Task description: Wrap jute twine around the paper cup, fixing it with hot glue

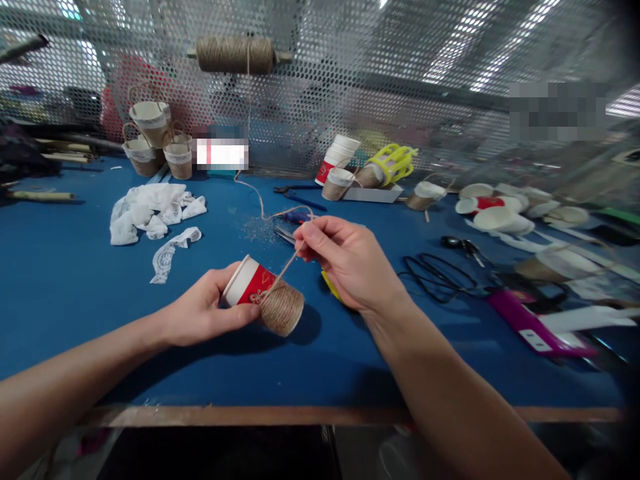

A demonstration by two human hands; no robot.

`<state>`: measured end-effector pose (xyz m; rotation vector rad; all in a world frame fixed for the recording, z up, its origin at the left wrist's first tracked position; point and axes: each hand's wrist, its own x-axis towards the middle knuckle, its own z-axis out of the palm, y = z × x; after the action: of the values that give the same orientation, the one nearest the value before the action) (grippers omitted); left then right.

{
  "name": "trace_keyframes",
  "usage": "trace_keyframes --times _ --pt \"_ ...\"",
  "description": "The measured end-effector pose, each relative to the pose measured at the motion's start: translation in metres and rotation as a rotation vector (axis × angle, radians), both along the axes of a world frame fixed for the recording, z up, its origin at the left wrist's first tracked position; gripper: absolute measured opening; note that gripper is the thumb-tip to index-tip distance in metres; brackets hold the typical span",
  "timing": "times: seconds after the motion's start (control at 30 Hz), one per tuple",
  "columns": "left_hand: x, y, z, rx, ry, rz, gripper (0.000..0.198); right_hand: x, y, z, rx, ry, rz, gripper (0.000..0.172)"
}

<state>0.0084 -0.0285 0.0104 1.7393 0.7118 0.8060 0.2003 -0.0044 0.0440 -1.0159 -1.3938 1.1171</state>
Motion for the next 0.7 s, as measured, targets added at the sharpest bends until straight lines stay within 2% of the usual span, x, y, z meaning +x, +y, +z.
trace_keyframes --times 0.27,0.7 --pt "-0.0020 -0.0022 0.0018 0.032 0.037 0.002 0.012 -0.0015 0.0057 -0.0089 -0.054 -0.058 -0.003 0.013" --pt "-0.0047 -0.0023 0.0008 0.131 0.003 -0.006 0.007 -0.0026 0.0040 -0.0110 -0.073 -0.116 0.038 0.014"
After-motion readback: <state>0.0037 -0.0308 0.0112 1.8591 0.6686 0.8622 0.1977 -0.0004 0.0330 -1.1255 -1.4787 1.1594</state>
